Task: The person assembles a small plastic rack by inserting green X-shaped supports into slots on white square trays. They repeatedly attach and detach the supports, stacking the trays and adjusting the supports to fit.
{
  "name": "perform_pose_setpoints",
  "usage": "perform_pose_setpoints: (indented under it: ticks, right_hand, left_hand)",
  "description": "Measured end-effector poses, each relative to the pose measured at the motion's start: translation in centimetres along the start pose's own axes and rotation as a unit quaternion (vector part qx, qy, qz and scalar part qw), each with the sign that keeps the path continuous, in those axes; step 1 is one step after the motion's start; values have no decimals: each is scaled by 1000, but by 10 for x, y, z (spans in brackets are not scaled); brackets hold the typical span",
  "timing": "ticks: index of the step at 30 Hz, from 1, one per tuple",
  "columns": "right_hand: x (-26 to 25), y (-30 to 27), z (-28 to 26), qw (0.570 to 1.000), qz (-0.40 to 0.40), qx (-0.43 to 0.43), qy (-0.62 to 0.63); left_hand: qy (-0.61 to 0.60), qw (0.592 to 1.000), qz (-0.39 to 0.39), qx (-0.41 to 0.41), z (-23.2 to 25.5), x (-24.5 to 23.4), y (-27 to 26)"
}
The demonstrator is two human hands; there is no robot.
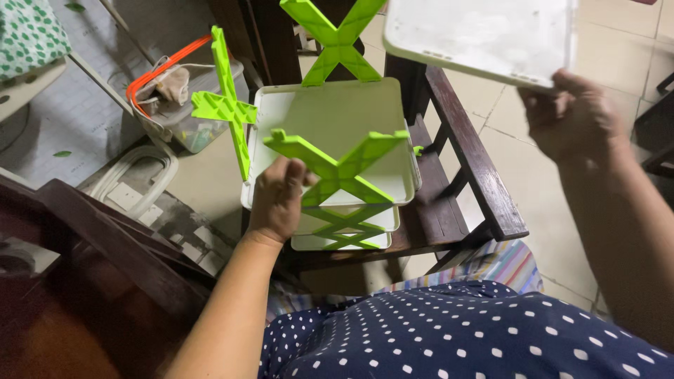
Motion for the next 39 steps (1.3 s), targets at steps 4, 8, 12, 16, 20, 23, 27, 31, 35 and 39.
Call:
perform_pose_setpoints:
  ticks: [4, 8, 12, 16, 20, 23, 27, 31, 35, 39]
  right_hand:
    - [23, -9, 19, 997, -49, 42, 38]
    - [49, -24, 25, 993, -64, 52, 81]
    - [75, -31, 24, 994, -82, 59, 40]
    - [106, -33, 34, 981, -169, 58, 77]
    - [140, -34, 55, 959, -268, 74, 58]
    - [162, -38, 63, 942, -330, 58, 10]
    - [176, -59, 64, 911, -404, 61, -60]
    - [184, -97, 72, 892, -410, 46, -186]
    - [186, -136, 87, 833, -496, 12, -244]
    - [186, -144, 96, 834, -499, 18, -235]
  left_hand:
    - [-49, 998, 33, 7, 17, -7, 10]
    - [-175, 983, 41, 37, 43, -8, 26]
    - [-266, 960, 87, 10, 63, -15, 44]
    - [-270, 958, 94, 34, 85, -26, 68]
    - [-305, 948, 84, 31, 103, -33, 78]
    - [-396, 903, 152, -71, 108, -40, 81]
    - [-383, 908, 170, -16, 117, -56, 75]
    - [-302, 920, 248, 26, 125, -81, 68]
    - [-204, 932, 300, 14, 141, -111, 64]
    - [-58, 950, 244, 188, 174, -135, 66]
Point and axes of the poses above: each hand's wrist, its own y-axis towards the middle knuckle, its own x-axis out of the palm, z = x × y, the point moved 3 cm from there along y, towards the middle knuckle, and after that the axes turned 10 degrees about -y, right-handed, at the moved point
